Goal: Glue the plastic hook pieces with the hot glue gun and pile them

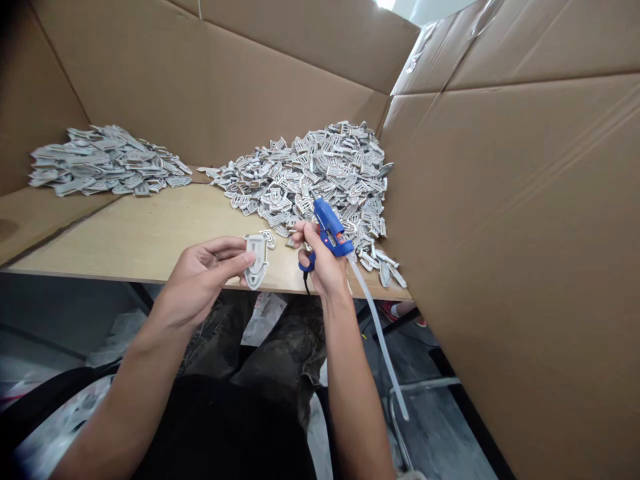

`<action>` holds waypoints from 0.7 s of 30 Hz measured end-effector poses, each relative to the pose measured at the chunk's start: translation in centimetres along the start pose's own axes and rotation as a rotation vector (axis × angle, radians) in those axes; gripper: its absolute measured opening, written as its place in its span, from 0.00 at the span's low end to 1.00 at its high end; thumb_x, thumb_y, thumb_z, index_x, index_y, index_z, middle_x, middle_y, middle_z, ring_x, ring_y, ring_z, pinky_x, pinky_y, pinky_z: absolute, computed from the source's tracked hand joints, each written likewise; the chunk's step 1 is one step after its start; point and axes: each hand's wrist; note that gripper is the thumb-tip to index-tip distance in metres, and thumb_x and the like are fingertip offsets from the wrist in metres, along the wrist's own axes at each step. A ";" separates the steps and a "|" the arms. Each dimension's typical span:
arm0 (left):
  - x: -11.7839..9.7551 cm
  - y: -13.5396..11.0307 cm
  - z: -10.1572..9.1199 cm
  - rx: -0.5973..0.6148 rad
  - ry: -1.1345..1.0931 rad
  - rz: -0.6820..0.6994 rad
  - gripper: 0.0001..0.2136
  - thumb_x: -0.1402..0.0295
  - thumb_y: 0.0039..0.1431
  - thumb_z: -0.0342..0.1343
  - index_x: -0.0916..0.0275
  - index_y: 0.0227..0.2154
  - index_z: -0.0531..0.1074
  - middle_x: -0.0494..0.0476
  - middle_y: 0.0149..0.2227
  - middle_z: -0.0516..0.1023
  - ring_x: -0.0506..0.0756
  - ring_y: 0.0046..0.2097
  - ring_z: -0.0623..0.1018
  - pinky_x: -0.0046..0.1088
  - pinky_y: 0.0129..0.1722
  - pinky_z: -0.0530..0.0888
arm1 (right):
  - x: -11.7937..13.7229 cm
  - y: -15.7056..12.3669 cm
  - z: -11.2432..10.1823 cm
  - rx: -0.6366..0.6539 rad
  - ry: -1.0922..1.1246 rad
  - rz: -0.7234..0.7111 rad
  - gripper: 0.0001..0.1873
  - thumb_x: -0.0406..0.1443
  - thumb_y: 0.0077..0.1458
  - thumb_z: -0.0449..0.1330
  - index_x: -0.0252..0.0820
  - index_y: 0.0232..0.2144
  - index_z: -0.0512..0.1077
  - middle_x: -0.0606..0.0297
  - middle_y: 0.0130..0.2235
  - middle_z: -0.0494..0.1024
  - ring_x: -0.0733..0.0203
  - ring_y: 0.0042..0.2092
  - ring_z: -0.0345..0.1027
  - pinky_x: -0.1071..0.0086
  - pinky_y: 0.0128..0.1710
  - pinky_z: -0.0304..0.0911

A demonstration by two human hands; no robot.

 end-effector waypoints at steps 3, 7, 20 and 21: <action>-0.1 0.4 -0.4 -0.026 0.016 0.031 0.18 0.66 0.41 0.78 0.68 0.35 0.82 0.59 0.37 0.83 0.50 0.31 0.78 0.26 0.29 0.76 | -0.1 0.1 0.0 0.029 0.015 0.040 0.25 0.52 0.50 0.76 0.42 0.23 0.70 0.72 0.23 0.65 0.71 0.24 0.57 0.79 0.17 0.51; -0.3 0.7 -1.0 -0.054 0.024 0.045 0.19 0.65 0.40 0.78 0.68 0.34 0.81 0.59 0.36 0.82 0.50 0.31 0.78 0.26 0.29 0.75 | 0.1 -0.1 -0.1 0.125 0.032 0.008 0.31 0.52 0.54 0.73 0.42 0.17 0.62 0.73 0.20 0.57 0.70 0.22 0.50 0.77 0.17 0.49; 0.3 4.3 -6.6 -0.349 0.058 0.167 0.20 0.63 0.39 0.77 0.68 0.32 0.77 0.55 0.30 0.80 0.49 0.25 0.77 0.26 0.29 0.74 | -0.4 0.1 -3.3 0.272 -0.475 0.023 0.18 0.50 0.54 0.74 0.41 0.31 0.79 0.66 0.27 0.74 0.67 0.25 0.60 0.72 0.23 0.54; 0.5 5.0 -7.5 -0.382 0.071 0.173 0.20 0.63 0.40 0.77 0.68 0.32 0.77 0.55 0.31 0.81 0.49 0.25 0.77 0.26 0.29 0.74 | -0.5 0.2 -3.2 0.269 -0.478 0.026 0.20 0.51 0.54 0.73 0.41 0.31 0.79 0.66 0.27 0.74 0.67 0.26 0.60 0.72 0.23 0.54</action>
Point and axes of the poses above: each hand's wrist, its own y-axis towards the middle knuckle, its own z-axis out of the palm, x = y × z
